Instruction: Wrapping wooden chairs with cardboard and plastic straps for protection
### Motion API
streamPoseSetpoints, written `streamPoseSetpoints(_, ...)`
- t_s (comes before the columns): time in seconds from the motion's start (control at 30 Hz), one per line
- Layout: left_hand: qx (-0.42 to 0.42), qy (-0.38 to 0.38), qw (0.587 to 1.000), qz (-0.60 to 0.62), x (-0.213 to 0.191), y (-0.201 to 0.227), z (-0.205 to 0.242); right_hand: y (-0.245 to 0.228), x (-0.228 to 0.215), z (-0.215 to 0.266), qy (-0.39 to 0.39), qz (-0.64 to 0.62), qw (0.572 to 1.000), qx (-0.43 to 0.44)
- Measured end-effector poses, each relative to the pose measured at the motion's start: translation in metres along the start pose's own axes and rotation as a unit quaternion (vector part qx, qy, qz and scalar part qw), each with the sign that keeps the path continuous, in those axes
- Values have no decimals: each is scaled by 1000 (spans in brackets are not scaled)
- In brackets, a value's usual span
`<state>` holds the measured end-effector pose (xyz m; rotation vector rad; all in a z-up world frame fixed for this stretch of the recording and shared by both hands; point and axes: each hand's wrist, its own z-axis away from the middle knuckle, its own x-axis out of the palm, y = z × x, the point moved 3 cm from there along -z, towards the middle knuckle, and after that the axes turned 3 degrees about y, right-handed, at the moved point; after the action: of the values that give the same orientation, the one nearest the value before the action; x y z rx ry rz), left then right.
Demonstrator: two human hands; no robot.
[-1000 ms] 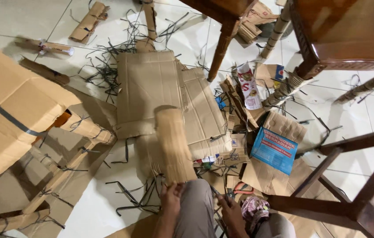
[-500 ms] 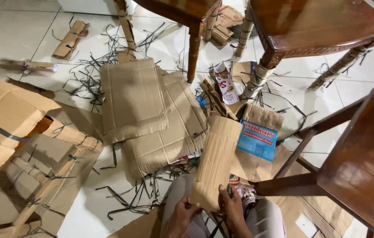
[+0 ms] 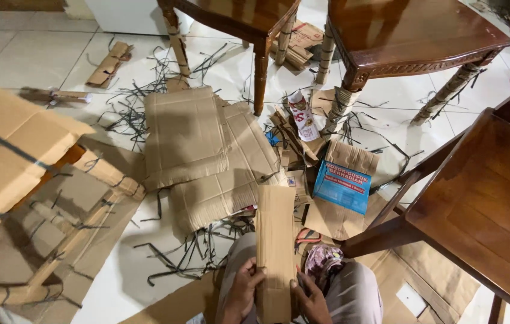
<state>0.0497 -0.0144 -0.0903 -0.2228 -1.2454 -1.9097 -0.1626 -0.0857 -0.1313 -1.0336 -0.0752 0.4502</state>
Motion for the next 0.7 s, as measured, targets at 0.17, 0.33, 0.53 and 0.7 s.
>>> streamPoseSetpoints(0.17,-2,-17,999,-27,16,8,38,-18,4,15,-2,1,997,-77)
streamPoseSetpoints(0.33,27,-1,999,-32,8,8,64,-12,17,9,-43,35,996,-64)
streamPoseSetpoints(0.53,94,73,993,-2,-15,8,96,-46,54,33,-83,60,994,-25)
streamPoseSetpoints(0.7,229,114,967,21,-45,1,119,-100,95,76,-124,77,988,-52)
